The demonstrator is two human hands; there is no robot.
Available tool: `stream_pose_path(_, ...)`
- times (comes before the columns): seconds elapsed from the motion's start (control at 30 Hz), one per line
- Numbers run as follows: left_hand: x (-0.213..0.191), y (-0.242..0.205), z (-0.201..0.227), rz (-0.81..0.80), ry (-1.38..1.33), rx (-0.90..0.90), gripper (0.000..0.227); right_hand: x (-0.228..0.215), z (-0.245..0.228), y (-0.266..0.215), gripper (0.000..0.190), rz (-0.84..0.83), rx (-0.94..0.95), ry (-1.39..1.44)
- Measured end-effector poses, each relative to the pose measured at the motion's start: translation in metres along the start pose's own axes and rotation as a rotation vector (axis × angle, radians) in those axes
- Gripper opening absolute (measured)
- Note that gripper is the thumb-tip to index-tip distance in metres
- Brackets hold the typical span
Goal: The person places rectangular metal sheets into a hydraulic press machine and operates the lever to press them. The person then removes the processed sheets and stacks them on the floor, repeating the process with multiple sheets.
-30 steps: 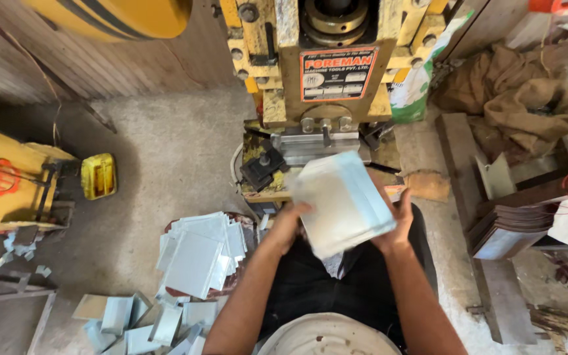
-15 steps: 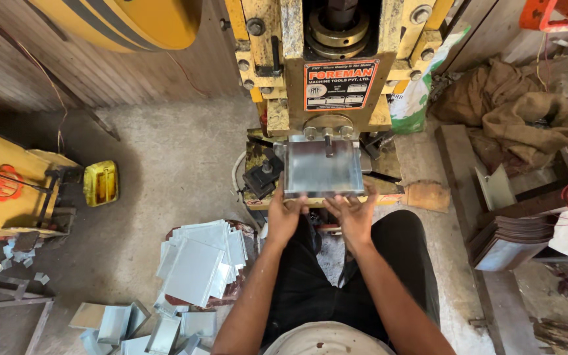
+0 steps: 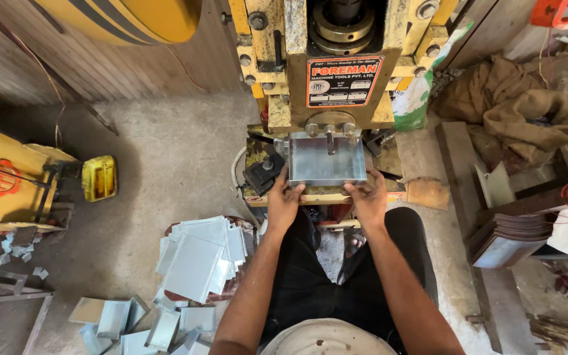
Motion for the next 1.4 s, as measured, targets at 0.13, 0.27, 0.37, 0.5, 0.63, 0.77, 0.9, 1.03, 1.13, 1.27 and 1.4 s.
stream_pose_path(0.13, -0.007, -0.002, 0.011, 0.068, 0.108, 0.052, 0.078, -0.006, -0.004, 0.0, 0.064, 0.052, -0.022, -0.046)
stream_pose_path(0.27, -0.016, -0.002, 0.014, 0.141, 0.167, 0.126, 0.086, -0.007, -0.008, -0.002, 0.067, 0.09, 0.008, -0.065)
stream_pose_path(0.37, -0.02, -0.001, 0.006, 0.163, 0.151, 0.133, 0.084, -0.006, -0.012, -0.004, 0.071, 0.081, 0.01, -0.049)
stream_pose_path(0.5, -0.012, -0.004, 0.021, 0.079, 0.173, 0.271, 0.084, -0.002, -0.024, -0.002, 0.085, 0.081, -0.021, -0.049)
stream_pose_path(0.63, 0.007, -0.004, 0.038, -0.084, 0.079, 0.069, 0.096, 0.007, -0.033, 0.006, 0.093, -0.029, -0.056, 0.078)
stream_pose_path(0.77, 0.009, -0.01, 0.053, -0.186, -0.064, 0.057, 0.087, 0.006, -0.033, 0.01, 0.063, -0.21, -0.069, 0.15)
stream_pose_path(0.9, -0.02, -0.034, 0.015, -0.179, -0.08, -0.087, 0.066, -0.012, -0.015, -0.015, 0.047, -0.16, 0.208, 0.306)
stream_pose_path(1.03, -0.052, -0.047, -0.034, -0.159, 0.159, -0.187, 0.064, -0.023, 0.01, -0.031, 0.044, 0.023, 0.3, 0.135)
stream_pose_path(1.13, -0.074, -0.056, -0.042, -0.143, 0.27, -0.251, 0.062, -0.023, 0.011, -0.047, 0.045, -0.025, 0.186, 0.127)
stream_pose_path(1.27, -0.111, -0.058, -0.033, -0.028, 0.436, -0.23, 0.05, 0.017, 0.004, -0.085, 0.058, -0.296, -0.006, 0.153)
stream_pose_path(1.4, -0.192, -0.082, -0.077, 0.155, 0.536, -0.199, 0.048, 0.076, 0.025, -0.125, 0.06, -0.672, 0.08, 0.035)
Point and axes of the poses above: each hand's wrist, its own y-axis towards the middle knuckle, its own x-axis out of the palm, z = x × y, the point moved 8 cm from there along y, towards the middle knuckle, and after that the axes turned 10 degrees about z, right-handed, at the moved point
